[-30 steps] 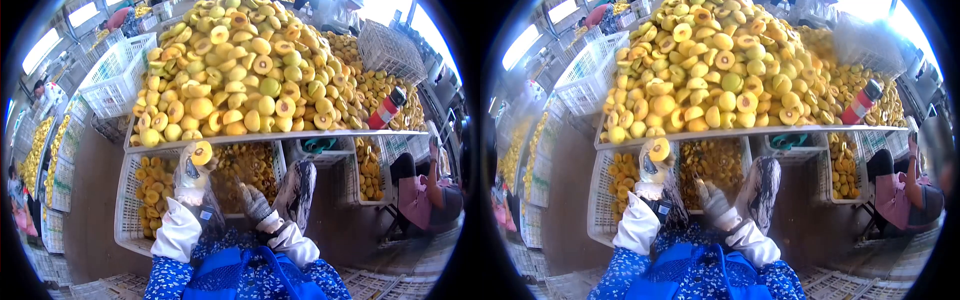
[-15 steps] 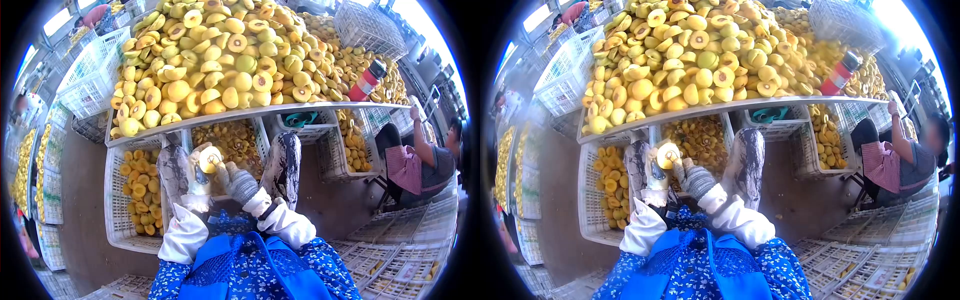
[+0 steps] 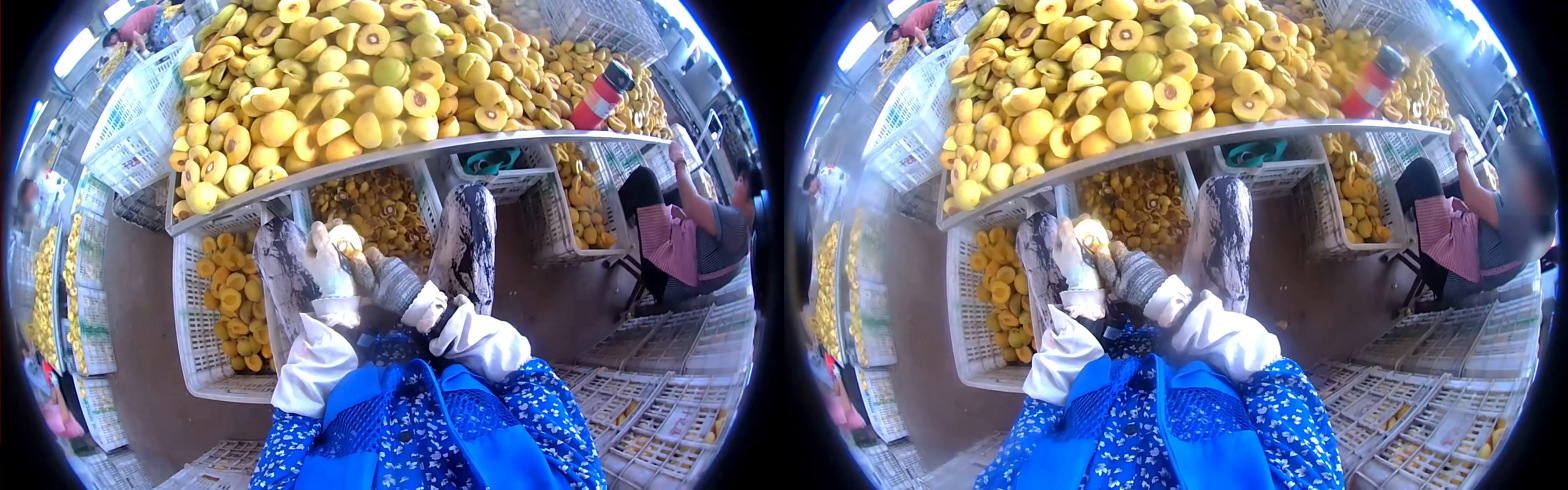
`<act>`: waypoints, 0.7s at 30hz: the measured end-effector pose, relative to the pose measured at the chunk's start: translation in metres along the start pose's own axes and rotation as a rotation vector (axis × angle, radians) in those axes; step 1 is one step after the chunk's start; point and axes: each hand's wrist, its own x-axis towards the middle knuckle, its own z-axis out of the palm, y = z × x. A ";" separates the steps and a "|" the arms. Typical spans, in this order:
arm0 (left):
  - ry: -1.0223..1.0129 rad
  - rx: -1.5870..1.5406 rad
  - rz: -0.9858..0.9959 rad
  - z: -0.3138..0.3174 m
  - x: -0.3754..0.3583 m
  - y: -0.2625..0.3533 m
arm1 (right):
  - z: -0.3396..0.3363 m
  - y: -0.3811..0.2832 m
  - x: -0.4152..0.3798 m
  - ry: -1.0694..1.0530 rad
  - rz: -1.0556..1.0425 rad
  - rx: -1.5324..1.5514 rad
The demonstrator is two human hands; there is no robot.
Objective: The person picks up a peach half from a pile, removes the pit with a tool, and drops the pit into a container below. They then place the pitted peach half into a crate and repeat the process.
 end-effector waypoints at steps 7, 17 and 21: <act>-0.019 0.097 -0.047 -0.002 -0.009 0.008 | 0.004 0.006 -0.004 -0.057 -0.108 -0.149; -0.423 0.397 -0.173 -0.011 0.007 0.020 | 0.022 0.042 -0.005 -0.305 0.072 0.517; -0.538 0.284 -0.135 -0.013 0.006 0.021 | 0.015 0.038 -0.006 -0.120 -0.344 0.408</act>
